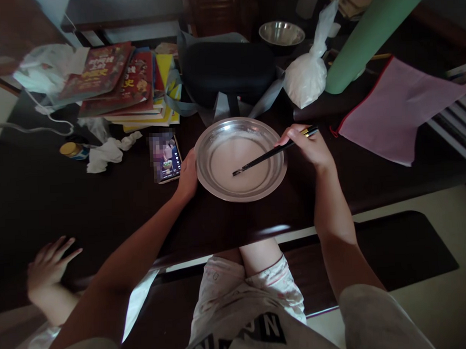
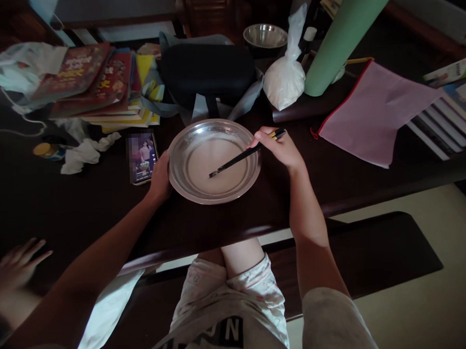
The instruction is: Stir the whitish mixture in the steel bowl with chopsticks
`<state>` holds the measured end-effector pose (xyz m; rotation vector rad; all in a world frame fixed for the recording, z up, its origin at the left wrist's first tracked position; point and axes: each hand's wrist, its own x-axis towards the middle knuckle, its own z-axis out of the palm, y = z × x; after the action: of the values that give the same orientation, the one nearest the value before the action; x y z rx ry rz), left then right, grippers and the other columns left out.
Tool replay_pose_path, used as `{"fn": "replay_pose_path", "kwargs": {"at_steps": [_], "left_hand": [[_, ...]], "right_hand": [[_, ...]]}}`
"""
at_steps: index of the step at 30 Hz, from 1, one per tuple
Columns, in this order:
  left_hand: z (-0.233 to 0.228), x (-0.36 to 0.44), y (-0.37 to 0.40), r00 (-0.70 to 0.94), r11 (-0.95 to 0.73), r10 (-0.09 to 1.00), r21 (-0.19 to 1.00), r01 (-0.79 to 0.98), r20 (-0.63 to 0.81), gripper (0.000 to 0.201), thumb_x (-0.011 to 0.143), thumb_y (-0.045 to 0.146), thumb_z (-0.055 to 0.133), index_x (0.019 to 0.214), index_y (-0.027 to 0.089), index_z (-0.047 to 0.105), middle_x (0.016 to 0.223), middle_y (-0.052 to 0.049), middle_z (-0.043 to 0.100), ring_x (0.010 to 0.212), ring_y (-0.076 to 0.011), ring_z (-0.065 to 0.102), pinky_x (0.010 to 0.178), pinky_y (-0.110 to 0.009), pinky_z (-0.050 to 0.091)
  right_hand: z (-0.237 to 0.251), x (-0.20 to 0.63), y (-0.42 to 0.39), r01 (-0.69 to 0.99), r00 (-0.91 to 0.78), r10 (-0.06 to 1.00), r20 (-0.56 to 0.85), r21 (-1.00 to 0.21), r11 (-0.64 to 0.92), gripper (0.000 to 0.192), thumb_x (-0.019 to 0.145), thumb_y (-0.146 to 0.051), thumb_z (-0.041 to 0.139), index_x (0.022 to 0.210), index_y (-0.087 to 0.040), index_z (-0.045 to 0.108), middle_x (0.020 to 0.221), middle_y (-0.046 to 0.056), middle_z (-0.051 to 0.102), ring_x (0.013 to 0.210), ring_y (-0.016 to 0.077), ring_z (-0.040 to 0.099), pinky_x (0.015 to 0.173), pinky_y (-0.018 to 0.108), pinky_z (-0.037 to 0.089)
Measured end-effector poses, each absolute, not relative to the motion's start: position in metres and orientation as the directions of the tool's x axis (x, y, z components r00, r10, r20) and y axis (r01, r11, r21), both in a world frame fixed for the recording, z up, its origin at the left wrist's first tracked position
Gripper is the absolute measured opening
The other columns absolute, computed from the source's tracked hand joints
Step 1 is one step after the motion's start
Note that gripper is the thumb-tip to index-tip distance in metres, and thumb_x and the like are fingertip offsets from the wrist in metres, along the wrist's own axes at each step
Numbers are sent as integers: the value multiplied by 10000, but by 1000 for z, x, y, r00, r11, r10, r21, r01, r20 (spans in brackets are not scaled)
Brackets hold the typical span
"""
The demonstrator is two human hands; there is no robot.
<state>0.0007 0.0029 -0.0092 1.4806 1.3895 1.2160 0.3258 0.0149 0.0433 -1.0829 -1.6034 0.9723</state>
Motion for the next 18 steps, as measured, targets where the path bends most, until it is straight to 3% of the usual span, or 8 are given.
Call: {"fn": "replay_pose_path", "kwargs": {"at_steps": [7,13,18], "left_hand": [[-11,2,4,-48,-121,990,965,232,136,403,1037,419,367,1103,196,696,1220,-74,726,1237,-241,623,1107,-371,474],[-12,-1,5,-19,-164,984,951,260,175,433,1046,429,337,1129,194,691,1222,-65,727,1223,-236,625,1120,-386,462],[-14,0,5,-33,-152,986,955,253,165,406,1037,418,367,1107,196,699,1201,-64,733,1204,-230,635,1098,-363,476]], "right_hand": [[41,333,17,216,-40,952,305,-927,306,400,851,-628,642,670,-281,724,658,7,734,796,234,762,866,436,584],[42,326,16,191,-188,944,272,-932,307,402,837,-644,650,715,-275,754,752,13,780,815,223,765,865,421,593],[43,336,17,203,-13,947,321,-926,317,384,857,-595,658,670,-269,733,653,14,738,755,233,757,861,451,587]]}}
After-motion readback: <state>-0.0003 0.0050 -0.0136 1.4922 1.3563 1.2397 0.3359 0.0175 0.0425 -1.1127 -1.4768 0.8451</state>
